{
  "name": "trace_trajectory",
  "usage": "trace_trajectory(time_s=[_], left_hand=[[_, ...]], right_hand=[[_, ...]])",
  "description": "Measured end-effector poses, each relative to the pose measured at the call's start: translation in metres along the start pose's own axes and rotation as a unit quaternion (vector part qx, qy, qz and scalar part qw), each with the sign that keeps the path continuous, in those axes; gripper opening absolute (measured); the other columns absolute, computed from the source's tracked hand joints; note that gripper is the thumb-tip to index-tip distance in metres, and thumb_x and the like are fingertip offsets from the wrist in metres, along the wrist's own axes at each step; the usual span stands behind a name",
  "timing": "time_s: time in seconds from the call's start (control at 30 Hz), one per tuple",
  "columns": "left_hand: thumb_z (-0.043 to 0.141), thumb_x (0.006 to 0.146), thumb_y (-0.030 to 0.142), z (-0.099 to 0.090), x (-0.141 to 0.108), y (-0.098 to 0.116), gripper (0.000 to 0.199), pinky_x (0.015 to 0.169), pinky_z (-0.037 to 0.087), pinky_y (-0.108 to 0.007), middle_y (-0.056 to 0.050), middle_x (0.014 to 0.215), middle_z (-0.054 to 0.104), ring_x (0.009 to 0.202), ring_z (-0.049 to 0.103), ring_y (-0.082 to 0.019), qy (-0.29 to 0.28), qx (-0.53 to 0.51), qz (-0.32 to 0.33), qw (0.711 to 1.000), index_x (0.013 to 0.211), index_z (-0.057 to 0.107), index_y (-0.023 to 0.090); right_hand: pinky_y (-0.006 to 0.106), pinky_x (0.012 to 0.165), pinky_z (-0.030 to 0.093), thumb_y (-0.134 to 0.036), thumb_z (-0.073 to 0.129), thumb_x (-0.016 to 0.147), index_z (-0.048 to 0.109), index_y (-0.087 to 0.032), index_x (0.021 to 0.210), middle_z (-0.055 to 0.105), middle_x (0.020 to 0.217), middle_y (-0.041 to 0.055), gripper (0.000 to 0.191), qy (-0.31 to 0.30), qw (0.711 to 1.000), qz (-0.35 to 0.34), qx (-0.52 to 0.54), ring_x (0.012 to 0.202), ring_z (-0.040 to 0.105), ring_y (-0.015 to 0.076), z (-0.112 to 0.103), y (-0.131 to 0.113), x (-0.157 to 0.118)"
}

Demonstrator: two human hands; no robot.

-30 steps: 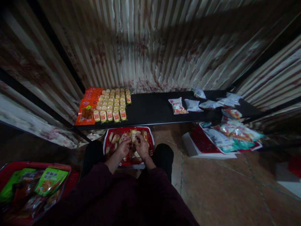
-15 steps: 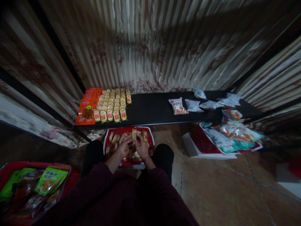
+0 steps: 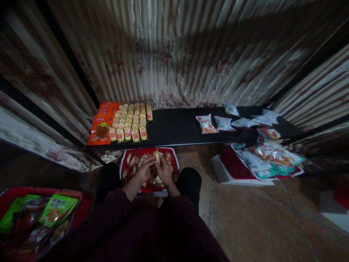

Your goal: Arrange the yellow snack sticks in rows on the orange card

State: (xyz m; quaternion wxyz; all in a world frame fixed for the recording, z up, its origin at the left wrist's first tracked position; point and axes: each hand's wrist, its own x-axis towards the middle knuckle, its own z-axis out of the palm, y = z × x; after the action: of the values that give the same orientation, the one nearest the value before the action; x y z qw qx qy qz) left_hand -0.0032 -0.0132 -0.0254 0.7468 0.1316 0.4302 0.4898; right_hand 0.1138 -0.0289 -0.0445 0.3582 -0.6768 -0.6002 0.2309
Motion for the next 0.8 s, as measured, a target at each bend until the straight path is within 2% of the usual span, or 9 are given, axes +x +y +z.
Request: trace_trajectory(time_s=[0.13, 0.33, 0.47, 0.8], left_hand=[[0.078, 0.054, 0.015, 0.001, 0.0, 0.002, 0.023, 0.077, 0.045, -0.028, -0.004, 0.088, 0.071, 0.089, 0.063, -0.018, 0.004, 0.007, 0.013, 1.0, 0.076, 0.07, 0.019], [0.079, 0.056, 0.018, 0.0, 0.001, 0.006, 0.025, 0.071, 0.043, -0.025, -0.003, 0.085, 0.07, 0.079, 0.062, -0.014, -0.001, 0.015, 0.014, 1.0, 0.078, 0.069, 0.019], [0.079, 0.055, 0.018, -0.002, 0.001, 0.008, 0.03, 0.065, 0.042, -0.022, -0.002, 0.086, 0.07, 0.074, 0.061, -0.012, 0.003, 0.01, 0.021, 1.0, 0.083, 0.069, 0.018], [0.076, 0.054, 0.019, 0.003, -0.001, 0.015, 0.035, 0.063, 0.039, -0.023, -0.005, 0.094, 0.072, 0.079, 0.061, -0.014, -0.016, 0.027, 0.044, 0.999, 0.089, 0.072, 0.019]], right_hand=[[0.044, 0.098, 0.046, -0.048, 0.043, 0.089, 0.063, -0.024, 0.114, 0.067, 0.111, 0.0099, 0.04, -0.003, 1.0, 0.013, 0.007, 0.111, 0.06, 0.0258, -0.002, -0.003, 0.002], [0.04, 0.094, 0.049, -0.046, 0.046, 0.088, 0.06, -0.025, 0.118, 0.069, 0.111, 0.0073, 0.039, 0.023, 0.998, 0.014, 0.054, 0.105, 0.063, 0.0233, 0.001, -0.003, 0.004], [0.041, 0.092, 0.051, -0.046, 0.046, 0.088, 0.057, -0.022, 0.12, 0.068, 0.116, 0.01, 0.041, 0.035, 0.995, 0.021, 0.088, 0.103, 0.065, 0.0239, 0.001, -0.004, 0.005], [0.041, 0.09, 0.051, -0.046, 0.046, 0.088, 0.056, -0.018, 0.115, 0.068, 0.111, 0.0135, 0.04, 0.047, 0.991, 0.015, 0.123, 0.101, 0.065, 0.0239, -0.001, -0.011, 0.012]])
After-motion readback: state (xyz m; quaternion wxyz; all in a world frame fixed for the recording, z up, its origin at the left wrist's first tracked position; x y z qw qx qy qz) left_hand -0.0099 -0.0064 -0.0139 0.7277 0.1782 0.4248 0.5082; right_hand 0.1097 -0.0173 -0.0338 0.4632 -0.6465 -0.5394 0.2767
